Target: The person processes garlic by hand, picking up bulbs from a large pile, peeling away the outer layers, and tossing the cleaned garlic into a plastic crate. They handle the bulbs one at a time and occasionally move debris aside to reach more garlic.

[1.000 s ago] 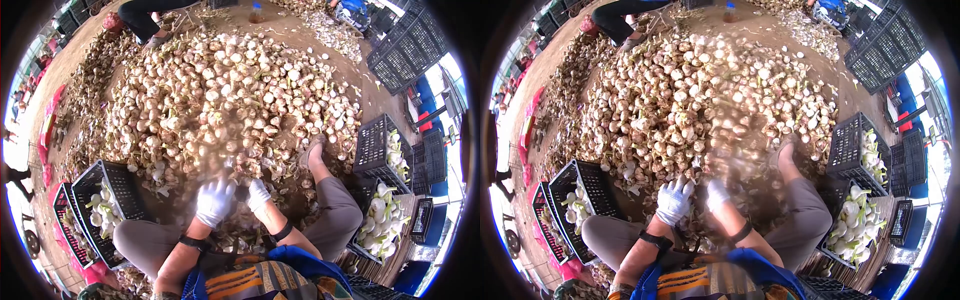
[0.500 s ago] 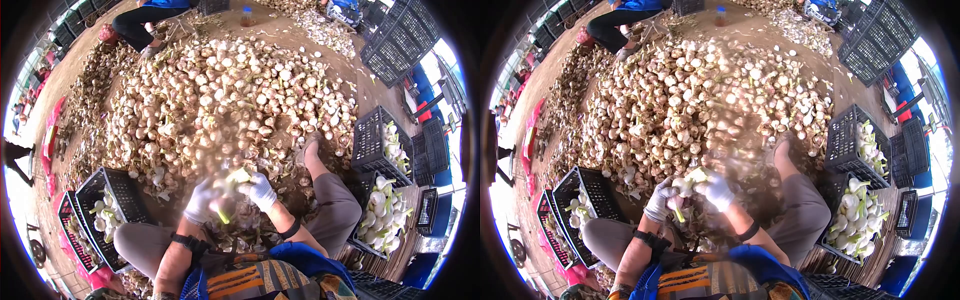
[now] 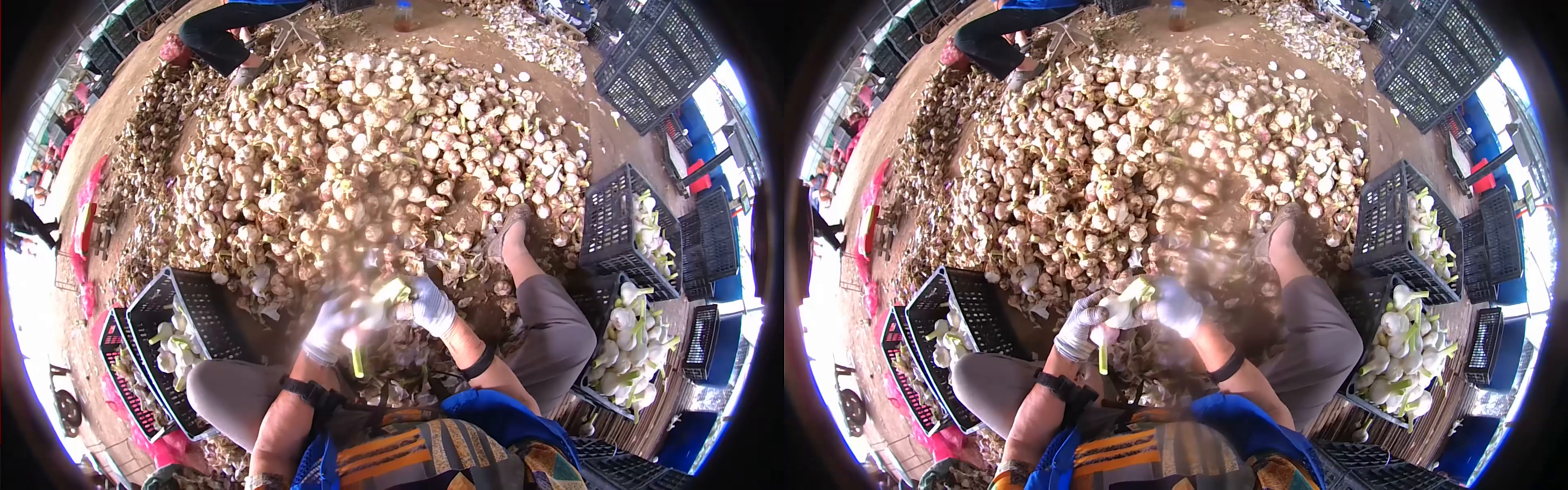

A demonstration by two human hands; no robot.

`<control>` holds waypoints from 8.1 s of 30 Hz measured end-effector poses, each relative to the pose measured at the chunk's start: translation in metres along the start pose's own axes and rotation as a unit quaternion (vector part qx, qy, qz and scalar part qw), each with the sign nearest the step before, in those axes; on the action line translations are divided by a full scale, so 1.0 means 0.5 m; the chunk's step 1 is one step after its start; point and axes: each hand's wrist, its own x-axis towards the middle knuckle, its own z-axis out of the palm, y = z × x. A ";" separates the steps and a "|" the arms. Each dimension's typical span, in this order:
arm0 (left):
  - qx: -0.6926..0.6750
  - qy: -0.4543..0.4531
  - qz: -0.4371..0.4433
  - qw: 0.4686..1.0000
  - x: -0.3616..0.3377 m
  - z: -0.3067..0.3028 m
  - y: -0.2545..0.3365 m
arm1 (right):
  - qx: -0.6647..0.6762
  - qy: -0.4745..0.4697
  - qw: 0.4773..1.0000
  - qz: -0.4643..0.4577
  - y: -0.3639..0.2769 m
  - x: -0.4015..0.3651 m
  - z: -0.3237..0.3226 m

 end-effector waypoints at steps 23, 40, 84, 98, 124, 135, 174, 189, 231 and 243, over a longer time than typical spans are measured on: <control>0.183 0.141 0.136 0.963 0.022 0.054 -0.011 | 0.196 0.116 0.971 -0.066 -0.002 0.001 -0.003; -0.048 -0.140 0.104 0.984 -0.016 0.070 0.076 | 0.064 0.248 0.967 -0.006 0.178 0.024 -0.233; 0.286 0.277 0.055 0.916 0.103 -0.062 -0.064 | 0.303 0.248 0.913 -0.117 0.005 -0.022 -0.075; 0.092 0.295 0.108 0.945 0.153 -0.078 -0.089 | 0.133 0.225 0.932 -0.252 -0.079 -0.085 -0.117; 0.538 0.136 0.002 0.832 0.062 -0.056 -0.023 | -0.588 -0.230 0.765 0.128 0.434 0.016 -0.043; 0.559 0.145 0.029 0.816 0.055 -0.029 -0.015 | -0.637 0.231 0.684 0.270 0.301 -0.028 -0.209; 0.654 0.048 0.404 0.638 0.045 0.020 -0.062 | 0.224 0.195 0.952 -0.079 0.150 0.051 -0.018; 0.226 0.086 0.208 0.948 0.022 0.040 -0.018 | 0.093 0.154 0.974 -0.135 0.125 0.045 -0.007; 0.320 0.169 0.301 0.882 0.007 0.086 -0.010 | 0.000 0.300 0.954 0.001 0.110 0.053 -0.019; 0.577 -0.190 0.055 0.792 -0.036 0.071 -0.024 | 0.271 0.304 0.911 0.059 0.073 0.048 -0.077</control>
